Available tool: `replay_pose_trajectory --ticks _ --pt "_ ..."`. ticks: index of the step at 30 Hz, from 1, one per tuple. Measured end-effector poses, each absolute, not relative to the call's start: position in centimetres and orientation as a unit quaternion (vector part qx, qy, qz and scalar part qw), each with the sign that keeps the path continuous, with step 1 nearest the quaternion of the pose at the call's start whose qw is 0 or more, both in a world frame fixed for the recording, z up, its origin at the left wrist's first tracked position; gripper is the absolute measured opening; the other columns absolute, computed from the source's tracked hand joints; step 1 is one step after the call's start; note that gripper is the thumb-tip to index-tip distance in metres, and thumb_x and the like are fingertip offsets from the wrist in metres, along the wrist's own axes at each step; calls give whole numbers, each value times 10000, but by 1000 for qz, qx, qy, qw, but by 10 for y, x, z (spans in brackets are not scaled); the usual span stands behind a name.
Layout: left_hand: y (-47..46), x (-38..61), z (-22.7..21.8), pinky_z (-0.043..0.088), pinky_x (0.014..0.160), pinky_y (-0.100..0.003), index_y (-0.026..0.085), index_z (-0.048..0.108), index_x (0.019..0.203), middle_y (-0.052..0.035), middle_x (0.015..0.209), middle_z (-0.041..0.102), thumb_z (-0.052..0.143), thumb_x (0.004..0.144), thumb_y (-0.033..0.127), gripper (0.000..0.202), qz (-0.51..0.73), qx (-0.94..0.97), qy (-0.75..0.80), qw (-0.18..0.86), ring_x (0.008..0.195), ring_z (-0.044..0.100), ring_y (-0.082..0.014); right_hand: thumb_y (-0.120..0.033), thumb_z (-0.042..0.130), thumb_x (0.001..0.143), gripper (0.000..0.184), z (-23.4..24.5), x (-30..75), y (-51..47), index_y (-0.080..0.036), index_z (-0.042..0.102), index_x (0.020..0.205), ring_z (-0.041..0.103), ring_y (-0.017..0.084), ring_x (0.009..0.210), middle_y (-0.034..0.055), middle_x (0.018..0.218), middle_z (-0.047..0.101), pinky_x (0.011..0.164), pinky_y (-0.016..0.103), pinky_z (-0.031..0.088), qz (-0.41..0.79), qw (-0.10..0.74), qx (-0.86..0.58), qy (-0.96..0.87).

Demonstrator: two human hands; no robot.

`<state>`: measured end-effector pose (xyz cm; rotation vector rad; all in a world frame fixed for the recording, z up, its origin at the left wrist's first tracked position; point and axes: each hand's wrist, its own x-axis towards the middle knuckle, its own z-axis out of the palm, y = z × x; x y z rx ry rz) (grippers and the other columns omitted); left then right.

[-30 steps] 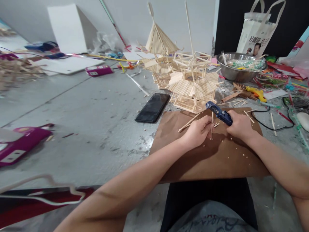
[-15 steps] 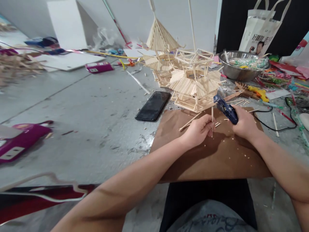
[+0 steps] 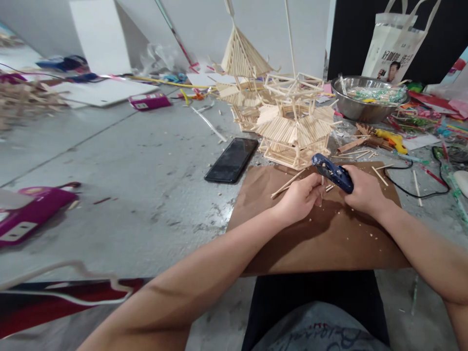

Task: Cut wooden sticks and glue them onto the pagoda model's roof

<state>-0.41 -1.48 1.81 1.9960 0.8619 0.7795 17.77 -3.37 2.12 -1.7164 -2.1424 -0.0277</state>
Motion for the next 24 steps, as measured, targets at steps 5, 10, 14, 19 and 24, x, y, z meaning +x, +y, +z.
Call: replay_pose_trajectory --ticks 5,10,14,19,24 --pt "-15 -4 19 406 542 -194 160 449 728 20 572 522 368 838 214 147 307 790 343 405 519 513 -75 -278 486 644 447 21 177 -34 -152 481 1073 584 261 887 110 975 628 722 338 420 -9 200 -615 -763" --pt "-16 -4 19 409 536 -201 162 434 741 15 596 528 371 835 216 124 317 783 337 416 514 508 -76 -277 484 650 443 20 178 -33 -149 479 1074 585 261 883 111 987 626 724 341 421 -9 199 -613 -764" --pt "-16 -3 20 405 530 -200 161 432 734 17 582 518 371 831 205 122 317 783 342 412 513 507 -79 -273 482 655 443 20 178 -33 -153 475 1081 583 260 887 108 996 624 727 341 419 -9 202 -611 -766" --pt "-16 -3 21 393 524 -191 164 441 723 28 555 514 379 824 190 121 321 785 355 393 505 496 -73 -265 485 652 437 21 178 -34 -165 477 1078 580 259 896 100 989 626 732 341 416 -6 202 -610 -766" --pt "-17 -2 21 400 530 -192 163 450 709 27 550 521 389 811 171 120 330 780 356 395 520 506 -76 -255 486 647 454 23 177 -34 -167 467 1092 579 256 896 100 1006 621 728 339 415 -2 191 -609 -770"
